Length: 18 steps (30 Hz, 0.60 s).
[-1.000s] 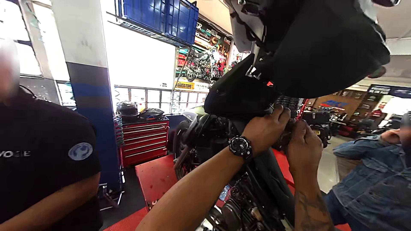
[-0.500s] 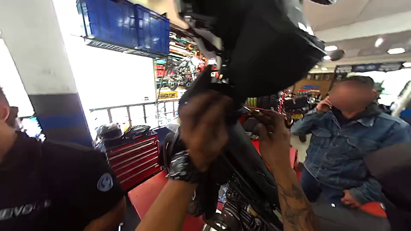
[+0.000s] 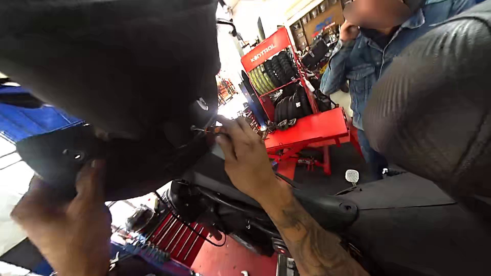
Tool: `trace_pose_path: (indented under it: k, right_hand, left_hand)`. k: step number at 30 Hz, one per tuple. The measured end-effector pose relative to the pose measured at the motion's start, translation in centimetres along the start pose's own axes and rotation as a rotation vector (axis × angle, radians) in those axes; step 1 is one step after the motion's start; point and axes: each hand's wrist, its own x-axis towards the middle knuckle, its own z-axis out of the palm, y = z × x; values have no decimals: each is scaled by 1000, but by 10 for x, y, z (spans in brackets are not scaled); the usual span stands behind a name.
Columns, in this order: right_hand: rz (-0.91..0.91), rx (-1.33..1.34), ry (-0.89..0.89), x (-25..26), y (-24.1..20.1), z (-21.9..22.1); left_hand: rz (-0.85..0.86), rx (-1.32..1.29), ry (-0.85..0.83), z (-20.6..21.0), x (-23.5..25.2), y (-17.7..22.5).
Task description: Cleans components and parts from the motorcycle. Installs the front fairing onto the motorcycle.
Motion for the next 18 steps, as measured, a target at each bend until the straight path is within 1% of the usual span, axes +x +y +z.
trace_pose_path:
  k: [2, 7, 9, 10, 12, 15, 16, 18]
  right_hand:
    - [-35, -7, 28, -1, -1, 0]
    - [-149, -22, 54, -3, 3, 0]
    - [-145, -49, 51, -1, 3, -2]
    - [-110, -66, 43, 0, 3, -3]
    - [35, -65, 16, 4, 2, -4]
    - [280, 31, -89, 13, -6, -6]
    - [298, 29, -89, 15, -8, -5]
    - [269, 2, -105, 14, -9, -7]
  left_hand:
    - [-24, 0, 3, 2, 0, 12]
    - [17, -26, 6, 4, 5, 14]
    - [27, -22, 11, 4, 4, 13]
    - [37, -26, 6, 3, 5, 9]
    - [50, -47, -2, 2, 3, 4]
    - [44, -71, -8, 6, -1, 17]
    - [40, -85, -11, 7, -2, 22]
    - [56, -98, -38, 6, -3, 27]
